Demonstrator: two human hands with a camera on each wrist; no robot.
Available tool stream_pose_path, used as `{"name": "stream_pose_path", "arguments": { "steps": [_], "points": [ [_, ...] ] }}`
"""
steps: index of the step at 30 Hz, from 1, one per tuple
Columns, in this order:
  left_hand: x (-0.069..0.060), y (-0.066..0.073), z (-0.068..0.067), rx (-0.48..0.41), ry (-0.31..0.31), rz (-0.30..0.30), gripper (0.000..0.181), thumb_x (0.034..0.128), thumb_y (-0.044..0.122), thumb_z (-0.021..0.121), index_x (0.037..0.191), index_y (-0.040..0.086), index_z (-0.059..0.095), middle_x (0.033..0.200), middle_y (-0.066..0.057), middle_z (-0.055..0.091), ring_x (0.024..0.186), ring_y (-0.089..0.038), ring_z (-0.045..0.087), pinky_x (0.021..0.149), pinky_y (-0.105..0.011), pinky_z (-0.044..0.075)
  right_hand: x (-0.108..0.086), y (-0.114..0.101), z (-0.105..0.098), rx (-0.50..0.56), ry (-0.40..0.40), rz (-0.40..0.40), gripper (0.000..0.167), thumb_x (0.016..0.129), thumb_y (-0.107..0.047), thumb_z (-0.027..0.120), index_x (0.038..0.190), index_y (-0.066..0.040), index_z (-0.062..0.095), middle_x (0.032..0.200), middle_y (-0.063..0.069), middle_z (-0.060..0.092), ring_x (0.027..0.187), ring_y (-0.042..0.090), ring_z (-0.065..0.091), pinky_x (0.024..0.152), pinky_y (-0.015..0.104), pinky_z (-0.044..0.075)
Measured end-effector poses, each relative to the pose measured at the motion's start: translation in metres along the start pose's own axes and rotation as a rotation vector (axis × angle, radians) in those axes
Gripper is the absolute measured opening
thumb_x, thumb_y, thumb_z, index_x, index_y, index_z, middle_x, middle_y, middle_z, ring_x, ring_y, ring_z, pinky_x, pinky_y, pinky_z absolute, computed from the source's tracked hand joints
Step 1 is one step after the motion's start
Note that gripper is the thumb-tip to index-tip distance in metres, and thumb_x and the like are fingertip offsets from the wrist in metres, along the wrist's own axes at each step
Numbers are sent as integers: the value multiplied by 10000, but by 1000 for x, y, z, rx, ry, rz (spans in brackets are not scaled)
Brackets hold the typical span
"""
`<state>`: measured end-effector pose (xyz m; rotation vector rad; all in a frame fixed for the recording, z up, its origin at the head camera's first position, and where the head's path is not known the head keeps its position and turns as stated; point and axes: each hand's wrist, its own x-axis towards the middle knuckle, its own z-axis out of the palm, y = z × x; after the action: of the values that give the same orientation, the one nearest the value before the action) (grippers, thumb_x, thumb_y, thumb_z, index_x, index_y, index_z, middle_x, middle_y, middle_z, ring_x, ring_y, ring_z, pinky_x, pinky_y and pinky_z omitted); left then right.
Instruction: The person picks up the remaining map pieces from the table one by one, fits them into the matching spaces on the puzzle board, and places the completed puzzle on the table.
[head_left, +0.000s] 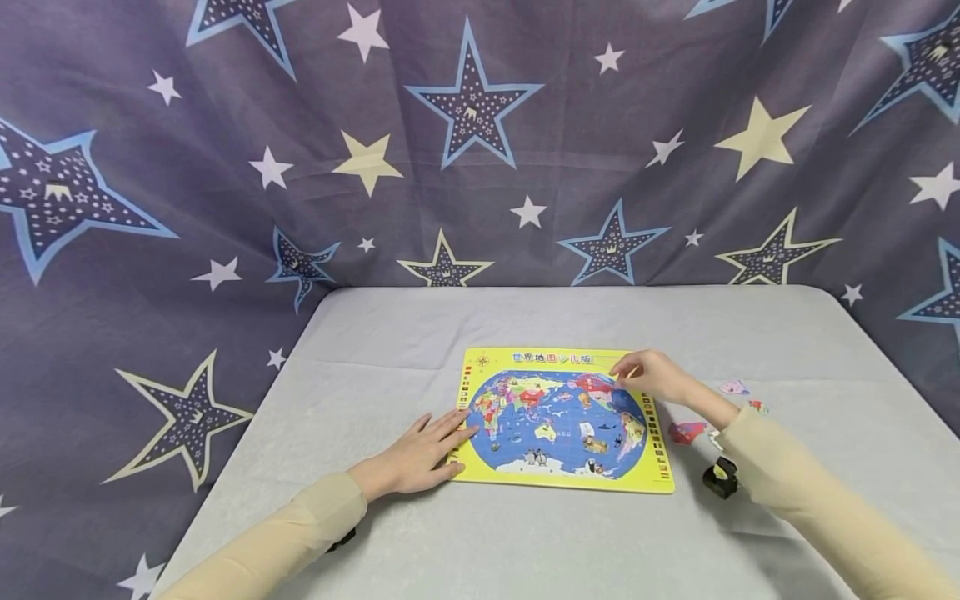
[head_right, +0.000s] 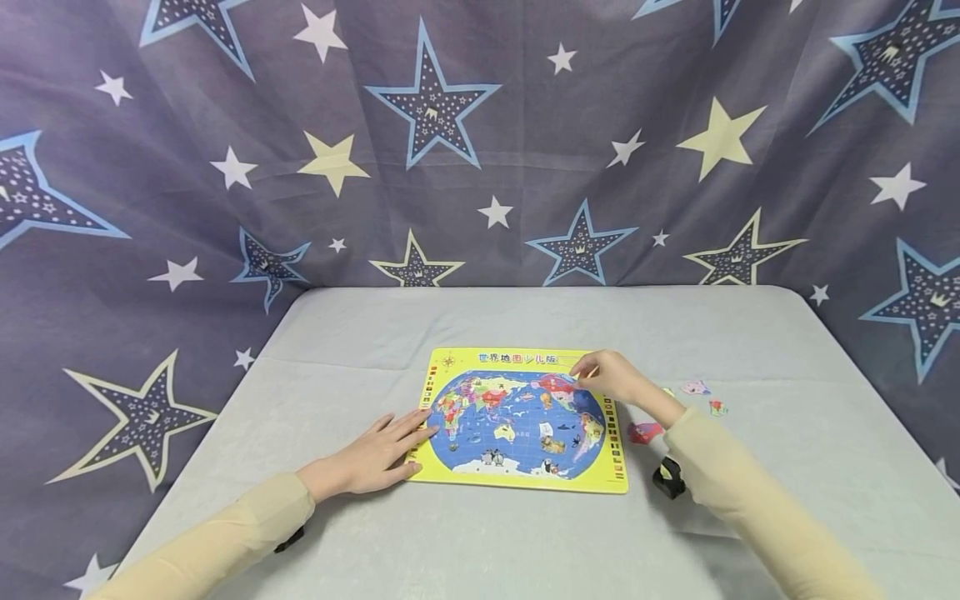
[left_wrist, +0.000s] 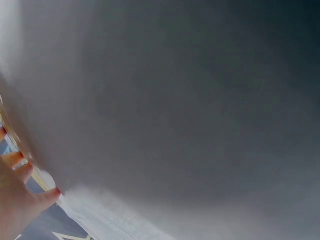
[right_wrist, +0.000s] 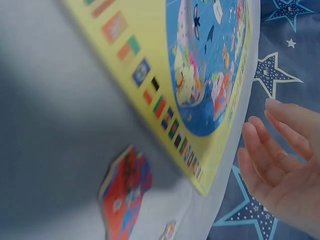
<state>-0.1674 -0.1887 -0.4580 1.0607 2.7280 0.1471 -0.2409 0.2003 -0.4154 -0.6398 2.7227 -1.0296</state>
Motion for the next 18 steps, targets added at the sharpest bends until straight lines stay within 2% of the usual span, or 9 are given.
{"name": "stream_pose_path", "arguments": {
  "steps": [10,18],
  "points": [
    [1,0,-2,7,0,7,584,922,470,321,1426,201,199,1483,-39,106,1348,-186,95,1030,-511,133,-26,9,-12,-33,-29,-9,189,771,-1,620,941,80,631,795,87,627,695,152,546,625,254,447],
    [0,-1,0,9,-1,1,590,919,492,305,1426,210,198,1484,-32,101,1349,-185,91,1030,-510,132,-52,23,-18,-21,-115,-14,211,764,-30,631,958,54,631,852,100,639,738,172,577,618,239,466]
  ]
}}
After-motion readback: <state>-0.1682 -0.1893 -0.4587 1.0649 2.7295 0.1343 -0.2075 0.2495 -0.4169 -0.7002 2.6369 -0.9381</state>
